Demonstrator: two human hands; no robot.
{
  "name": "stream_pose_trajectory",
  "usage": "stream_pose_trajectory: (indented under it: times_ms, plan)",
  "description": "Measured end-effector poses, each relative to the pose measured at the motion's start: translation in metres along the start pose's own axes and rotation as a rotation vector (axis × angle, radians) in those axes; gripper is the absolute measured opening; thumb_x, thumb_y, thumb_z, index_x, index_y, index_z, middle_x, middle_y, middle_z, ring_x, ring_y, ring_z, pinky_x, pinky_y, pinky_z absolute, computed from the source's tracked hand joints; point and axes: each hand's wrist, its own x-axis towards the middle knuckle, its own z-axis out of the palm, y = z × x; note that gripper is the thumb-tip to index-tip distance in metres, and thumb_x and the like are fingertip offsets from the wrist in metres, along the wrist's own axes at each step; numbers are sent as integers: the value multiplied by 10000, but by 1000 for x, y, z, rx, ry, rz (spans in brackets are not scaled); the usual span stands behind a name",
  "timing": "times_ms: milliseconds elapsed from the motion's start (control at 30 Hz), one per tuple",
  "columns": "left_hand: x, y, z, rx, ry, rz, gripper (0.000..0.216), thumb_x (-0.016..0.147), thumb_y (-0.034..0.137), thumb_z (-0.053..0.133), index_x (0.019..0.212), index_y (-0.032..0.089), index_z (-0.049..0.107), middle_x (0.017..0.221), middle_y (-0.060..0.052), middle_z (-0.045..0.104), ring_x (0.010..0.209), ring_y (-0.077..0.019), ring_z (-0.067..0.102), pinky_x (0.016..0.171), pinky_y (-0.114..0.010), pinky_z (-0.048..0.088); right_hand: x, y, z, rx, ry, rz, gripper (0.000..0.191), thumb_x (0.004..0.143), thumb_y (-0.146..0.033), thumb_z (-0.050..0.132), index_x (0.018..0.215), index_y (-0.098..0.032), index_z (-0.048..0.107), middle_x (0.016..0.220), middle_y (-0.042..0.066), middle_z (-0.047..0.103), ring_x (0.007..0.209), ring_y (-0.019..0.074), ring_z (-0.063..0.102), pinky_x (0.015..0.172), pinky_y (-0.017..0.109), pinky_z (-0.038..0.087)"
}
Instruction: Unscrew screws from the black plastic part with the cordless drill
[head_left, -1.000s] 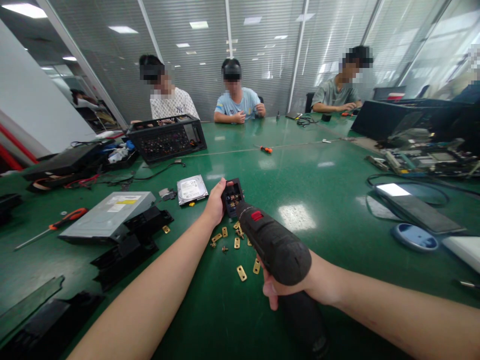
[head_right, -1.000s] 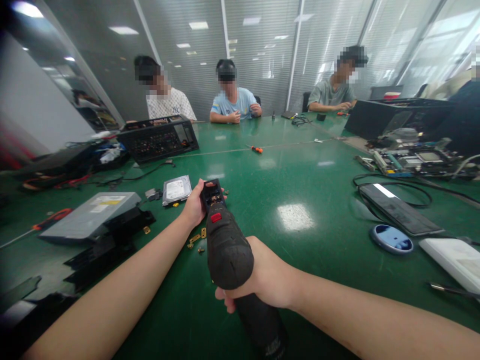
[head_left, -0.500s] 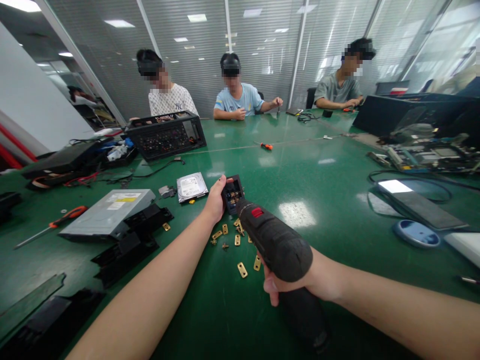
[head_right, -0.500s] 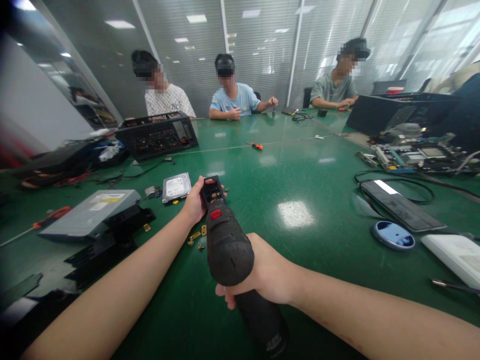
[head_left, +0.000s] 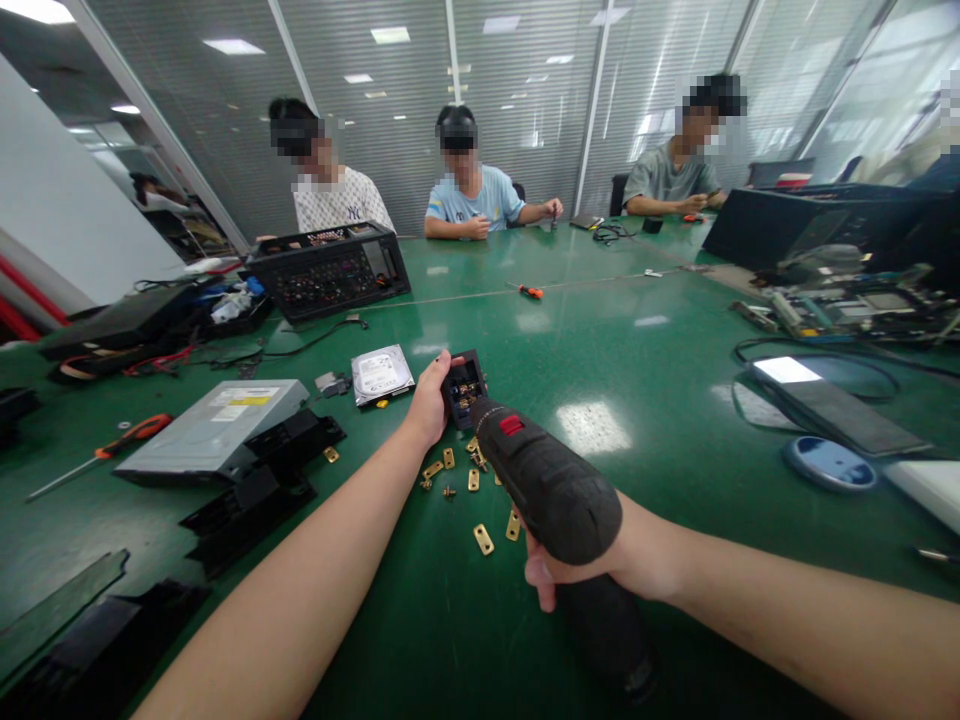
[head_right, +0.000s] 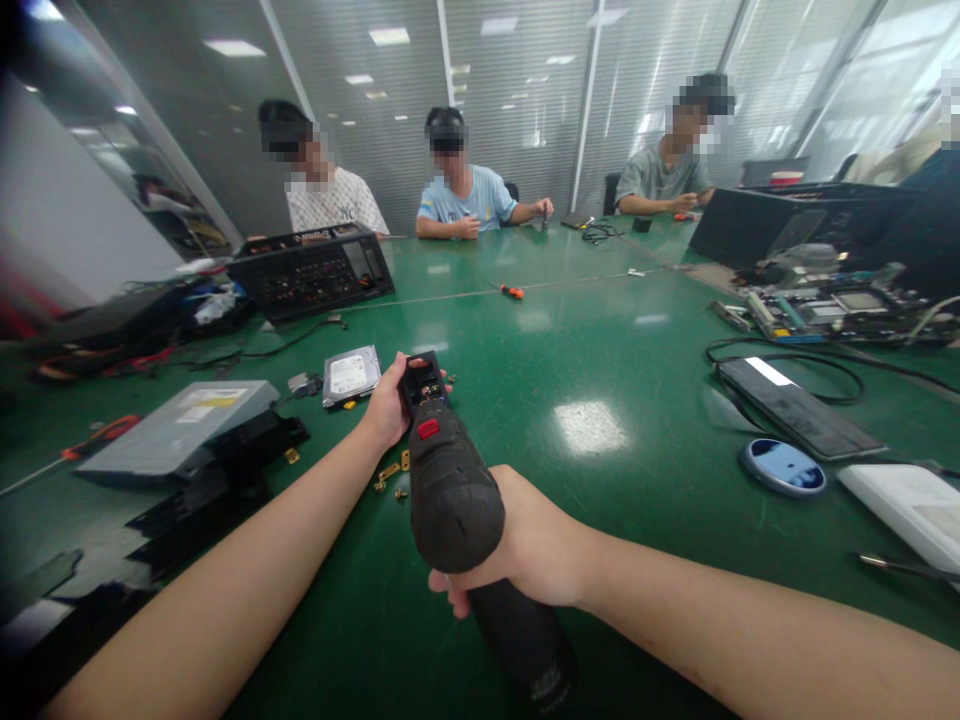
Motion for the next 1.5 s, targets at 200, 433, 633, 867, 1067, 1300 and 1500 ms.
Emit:
stream_pose_trajectory:
  times_ms: [200, 433, 633, 867, 1067, 1300, 1500]
  plan:
    - [1, -2, -2, 13, -13, 27, 565, 883, 692, 774, 1102, 181, 675, 919, -99, 789, 781, -281, 799, 726, -394, 628, 0, -3, 1, -30, -10, 8, 247, 661, -264, 945, 720, -168, 725, 631, -13, 710, 571, 148, 673, 590, 277, 544]
    - [1, -2, -2, 29, -33, 66, 448, 793, 519, 837, 1050, 203, 653, 903, -75, 782, 783, -294, 787, 744, -419, 617, 0, -4, 1, -18, 0, 19, 285, 646, -268, 961, 706, -167, 702, 623, -6, 713, 568, 146, 675, 588, 271, 542]
    - [0, -1, -1, 25, -37, 73, 463, 731, 447, 829, 1067, 200, 628, 882, -65, 777, 771, -299, 784, 721, -410, 608, 0, -5, 2, -16, 7, 22, 283, 625, -262, 955, 697, -168, 698, 621, -7, 711, 565, 149, 671, 584, 275, 535]
    - [2, -2, -3, 27, -31, 81, 502, 682, 402, 807, 1097, 192, 616, 857, -57, 785, 748, -301, 786, 697, -404, 610, 1, -3, 3, -4, 7, 15, 312, 622, -263, 958, 683, -176, 665, 610, -15, 706, 552, 139, 672, 560, 251, 512]
    - [1, -1, -3, 44, -36, 86, 485, 639, 312, 770, 1081, 194, 607, 865, -68, 788, 775, -320, 787, 731, -429, 601, 2, -4, 2, 18, 2, -4, 260, 639, -212, 932, 696, -168, 682, 611, -18, 707, 539, 130, 670, 543, 234, 511]
    - [-2, 1, -2, 59, -57, 91, 510, 570, 221, 674, 1075, 197, 603, 905, -66, 792, 787, -312, 776, 756, -439, 588, -1, -4, 4, 0, 16, 13, 252, 620, -217, 919, 678, -166, 680, 606, -11, 704, 544, 139, 671, 557, 248, 519]
    - [-1, 0, -3, 71, -53, 94, 522, 543, 210, 645, 1063, 208, 594, 898, -55, 785, 796, -312, 783, 724, -407, 577, 0, -5, 3, 13, 10, 16, 223, 622, -208, 916, 695, -161, 711, 615, -9, 717, 548, 139, 672, 564, 252, 521]
